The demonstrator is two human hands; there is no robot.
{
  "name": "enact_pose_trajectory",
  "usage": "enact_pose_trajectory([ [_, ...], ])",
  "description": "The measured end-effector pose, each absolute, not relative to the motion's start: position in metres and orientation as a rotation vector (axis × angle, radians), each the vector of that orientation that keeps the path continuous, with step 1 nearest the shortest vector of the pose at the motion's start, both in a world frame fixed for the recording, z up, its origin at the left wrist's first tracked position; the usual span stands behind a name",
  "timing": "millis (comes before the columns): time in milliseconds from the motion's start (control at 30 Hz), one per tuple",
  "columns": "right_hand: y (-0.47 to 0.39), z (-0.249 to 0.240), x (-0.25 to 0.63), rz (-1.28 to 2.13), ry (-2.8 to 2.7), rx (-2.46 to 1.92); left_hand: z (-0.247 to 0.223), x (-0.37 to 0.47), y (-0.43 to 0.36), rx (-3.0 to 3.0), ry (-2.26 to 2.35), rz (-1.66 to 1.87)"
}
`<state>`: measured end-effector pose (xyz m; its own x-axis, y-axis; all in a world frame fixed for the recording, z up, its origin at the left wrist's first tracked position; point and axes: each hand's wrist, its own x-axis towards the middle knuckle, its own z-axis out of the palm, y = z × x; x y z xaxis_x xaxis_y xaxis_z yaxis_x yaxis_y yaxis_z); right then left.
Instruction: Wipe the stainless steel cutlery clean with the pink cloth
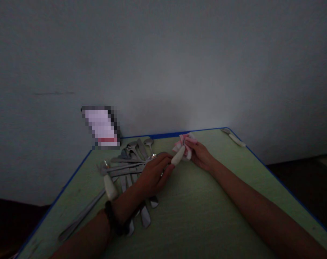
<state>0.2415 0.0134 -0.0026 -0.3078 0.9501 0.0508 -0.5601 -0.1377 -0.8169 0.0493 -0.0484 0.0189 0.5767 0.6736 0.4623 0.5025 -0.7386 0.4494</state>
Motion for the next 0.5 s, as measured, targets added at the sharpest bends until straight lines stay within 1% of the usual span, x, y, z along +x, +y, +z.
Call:
enact_pose_trajectory([
  [500,0.0146,-0.0035,0.2411,1.7,-0.894,-0.579,0.0197,0.0501,-0.0487,2.549,0.962,0.864],
])
